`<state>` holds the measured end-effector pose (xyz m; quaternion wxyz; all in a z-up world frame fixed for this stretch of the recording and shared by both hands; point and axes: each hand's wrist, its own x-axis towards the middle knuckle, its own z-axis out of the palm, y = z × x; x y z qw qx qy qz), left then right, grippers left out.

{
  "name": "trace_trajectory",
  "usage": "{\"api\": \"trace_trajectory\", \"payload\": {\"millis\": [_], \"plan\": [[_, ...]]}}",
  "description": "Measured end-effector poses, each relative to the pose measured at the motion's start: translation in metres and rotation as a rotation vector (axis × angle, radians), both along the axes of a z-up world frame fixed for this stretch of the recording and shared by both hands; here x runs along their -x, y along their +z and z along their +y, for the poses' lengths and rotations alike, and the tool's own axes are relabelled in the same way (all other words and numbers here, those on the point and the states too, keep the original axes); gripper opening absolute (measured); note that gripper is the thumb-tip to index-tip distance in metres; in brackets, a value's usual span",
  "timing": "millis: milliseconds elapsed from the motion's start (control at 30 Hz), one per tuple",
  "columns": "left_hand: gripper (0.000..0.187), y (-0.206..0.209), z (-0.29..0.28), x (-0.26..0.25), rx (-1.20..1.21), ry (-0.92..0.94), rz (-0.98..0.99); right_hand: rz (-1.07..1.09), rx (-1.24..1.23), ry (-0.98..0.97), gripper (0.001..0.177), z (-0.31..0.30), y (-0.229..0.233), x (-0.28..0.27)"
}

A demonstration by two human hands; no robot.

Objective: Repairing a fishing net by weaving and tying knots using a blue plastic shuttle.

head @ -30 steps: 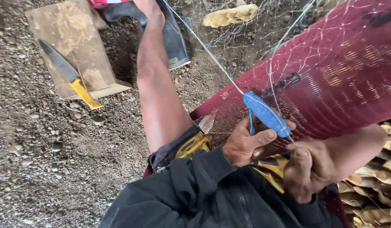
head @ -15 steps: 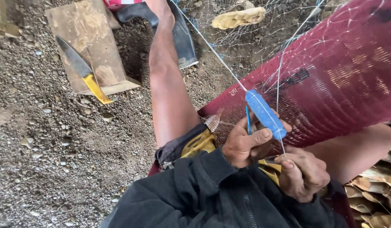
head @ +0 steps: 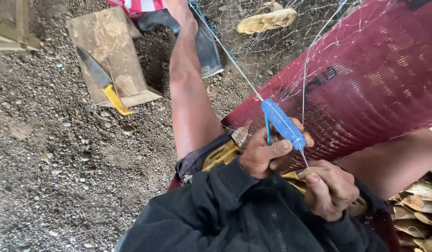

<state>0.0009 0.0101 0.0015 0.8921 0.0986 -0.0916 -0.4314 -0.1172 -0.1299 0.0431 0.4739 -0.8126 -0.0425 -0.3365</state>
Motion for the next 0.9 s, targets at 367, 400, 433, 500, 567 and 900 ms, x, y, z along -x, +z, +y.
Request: {"api": "trace_trajectory", "payload": {"millis": [367, 400, 433, 500, 567, 900], "plan": [[0.023, 0.004, 0.014, -0.019, -0.116, 0.15, -0.042, 0.389, -0.211, -0.001, 0.029, 0.0, 0.021, -0.027], [0.023, 0.004, 0.014, -0.02, -0.115, 0.154, -0.044, 0.387, -0.209, 0.002, 0.029, 0.0, 0.033, -0.033], [0.026, 0.005, 0.014, -0.021, -0.182, 0.169, -0.082, 0.463, -0.327, 0.087, 0.04, 0.0, 0.044, -0.039], [0.029, 0.006, 0.013, -0.023, -0.247, 0.183, -0.12, 0.539, -0.443, 0.17, 0.071, -0.004, 0.056, -0.049], [0.032, 0.012, 0.012, -0.022, -0.332, 0.196, -0.139, 0.619, -0.384, 0.327, 0.067, -0.011, 0.06, -0.054], [0.034, -0.014, 0.011, -0.024, -0.408, 0.308, -0.217, 0.654, -0.244, 0.102, 0.026, -0.008, 0.035, -0.061]]}}
